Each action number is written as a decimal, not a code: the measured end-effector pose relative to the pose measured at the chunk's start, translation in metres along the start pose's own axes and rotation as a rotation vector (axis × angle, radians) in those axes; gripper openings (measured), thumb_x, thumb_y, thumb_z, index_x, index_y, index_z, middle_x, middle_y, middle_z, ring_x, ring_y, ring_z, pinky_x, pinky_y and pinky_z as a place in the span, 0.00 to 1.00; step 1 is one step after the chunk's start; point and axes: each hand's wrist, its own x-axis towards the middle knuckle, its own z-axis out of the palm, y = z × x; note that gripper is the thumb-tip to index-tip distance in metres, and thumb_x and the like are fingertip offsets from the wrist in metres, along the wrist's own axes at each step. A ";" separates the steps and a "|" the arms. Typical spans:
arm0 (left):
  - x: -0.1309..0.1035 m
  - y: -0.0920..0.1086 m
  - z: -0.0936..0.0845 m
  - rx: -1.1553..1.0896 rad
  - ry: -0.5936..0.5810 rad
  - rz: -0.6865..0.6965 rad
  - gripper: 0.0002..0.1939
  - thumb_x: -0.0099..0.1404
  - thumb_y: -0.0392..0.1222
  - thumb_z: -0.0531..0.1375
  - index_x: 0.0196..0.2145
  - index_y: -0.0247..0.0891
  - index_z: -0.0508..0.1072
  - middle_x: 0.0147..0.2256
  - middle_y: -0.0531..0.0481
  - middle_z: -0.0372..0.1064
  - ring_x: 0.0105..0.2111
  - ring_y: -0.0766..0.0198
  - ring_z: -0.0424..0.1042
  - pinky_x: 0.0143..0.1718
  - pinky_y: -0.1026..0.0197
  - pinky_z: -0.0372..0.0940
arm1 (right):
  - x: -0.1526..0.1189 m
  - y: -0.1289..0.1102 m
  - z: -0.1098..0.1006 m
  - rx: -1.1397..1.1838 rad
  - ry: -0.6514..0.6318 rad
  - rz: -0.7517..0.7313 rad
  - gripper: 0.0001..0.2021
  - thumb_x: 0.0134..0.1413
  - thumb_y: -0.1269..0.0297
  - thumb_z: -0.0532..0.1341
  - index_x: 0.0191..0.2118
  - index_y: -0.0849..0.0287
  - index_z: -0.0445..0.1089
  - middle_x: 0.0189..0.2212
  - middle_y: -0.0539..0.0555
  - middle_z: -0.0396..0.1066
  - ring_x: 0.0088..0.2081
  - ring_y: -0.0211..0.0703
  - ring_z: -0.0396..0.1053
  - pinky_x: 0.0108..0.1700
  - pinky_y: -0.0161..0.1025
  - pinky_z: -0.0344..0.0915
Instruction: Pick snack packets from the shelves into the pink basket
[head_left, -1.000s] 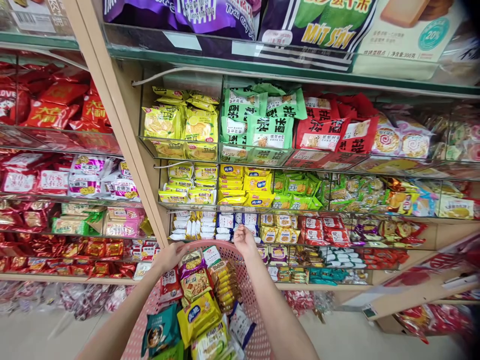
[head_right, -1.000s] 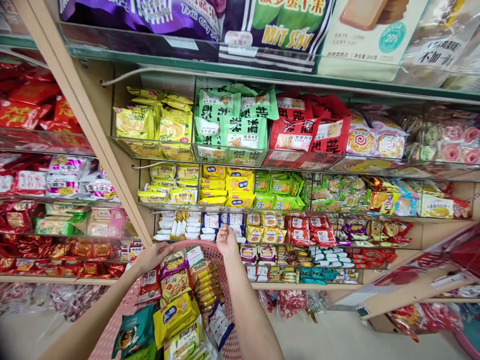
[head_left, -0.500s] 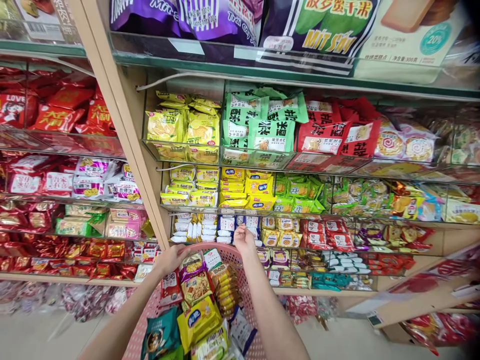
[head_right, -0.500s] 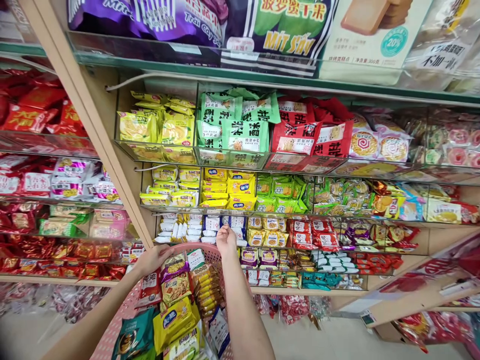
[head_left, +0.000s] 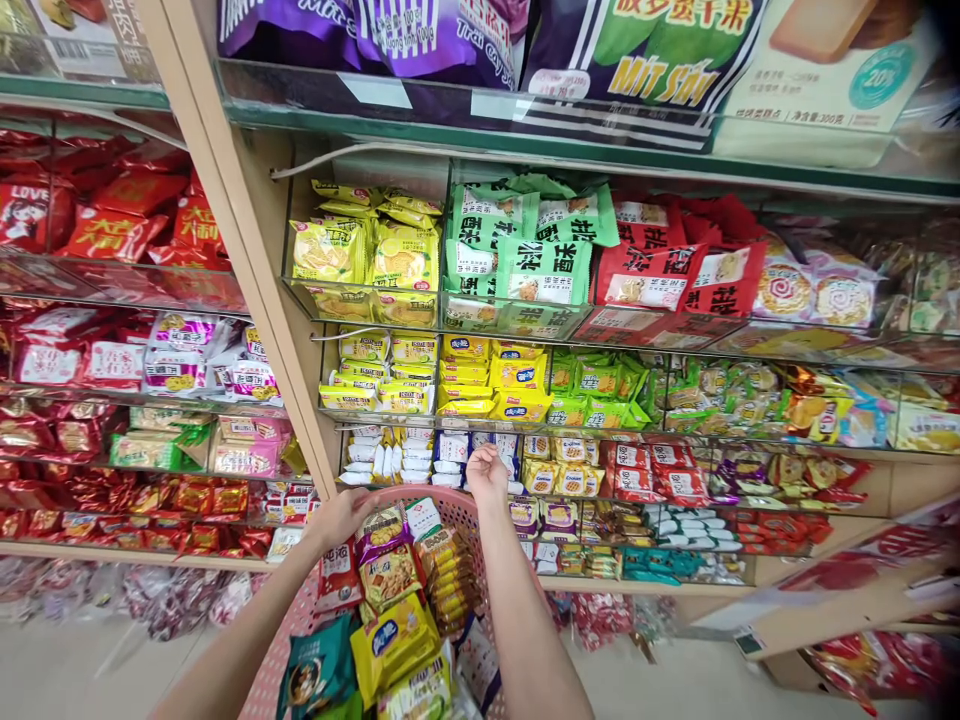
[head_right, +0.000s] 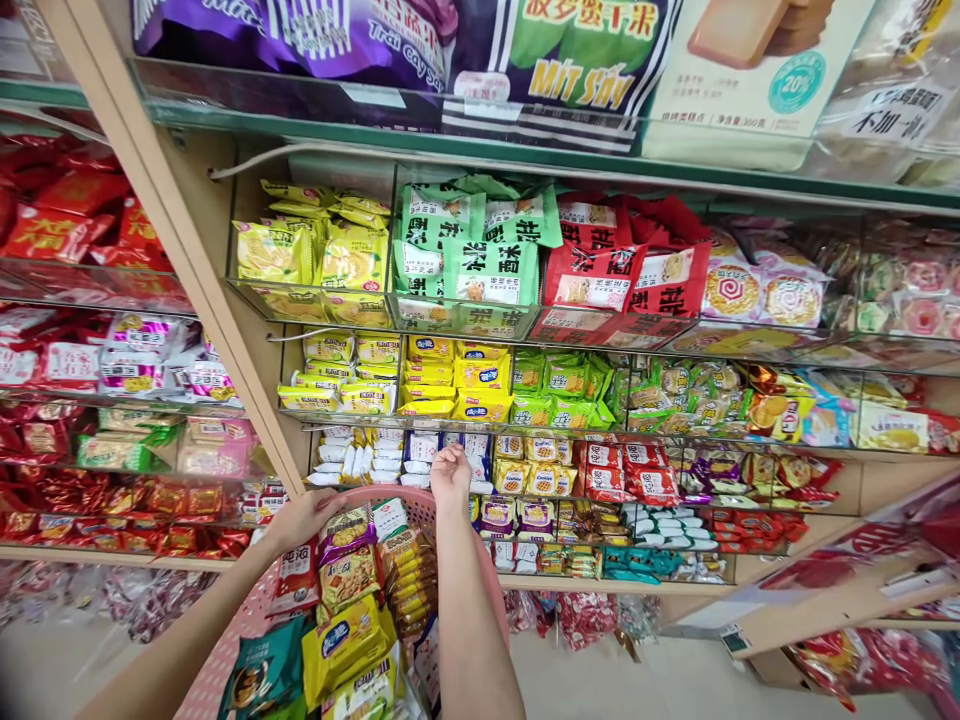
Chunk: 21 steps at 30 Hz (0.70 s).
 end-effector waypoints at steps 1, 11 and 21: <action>-0.001 0.001 -0.001 0.007 -0.001 0.000 0.31 0.61 0.65 0.41 0.42 0.43 0.71 0.35 0.44 0.73 0.37 0.54 0.72 0.32 0.61 0.61 | -0.001 0.000 0.000 -0.001 0.008 0.002 0.13 0.51 0.80 0.49 0.23 0.56 0.57 0.16 0.43 0.56 0.16 0.29 0.57 0.20 0.24 0.62; -0.003 0.005 -0.003 0.025 -0.013 -0.032 0.31 0.61 0.65 0.41 0.45 0.43 0.70 0.37 0.43 0.73 0.39 0.52 0.72 0.34 0.59 0.61 | -0.004 0.002 -0.001 0.028 0.094 -0.005 0.15 0.55 0.79 0.47 0.22 0.57 0.58 0.14 0.42 0.56 0.15 0.28 0.58 0.18 0.24 0.62; -0.003 0.002 -0.001 0.021 0.001 -0.011 0.30 0.61 0.65 0.40 0.42 0.44 0.72 0.37 0.44 0.73 0.40 0.52 0.71 0.35 0.59 0.61 | -0.001 0.003 -0.016 -0.021 0.172 -0.041 0.12 0.57 0.72 0.51 0.23 0.57 0.61 0.15 0.42 0.61 0.16 0.26 0.62 0.21 0.23 0.65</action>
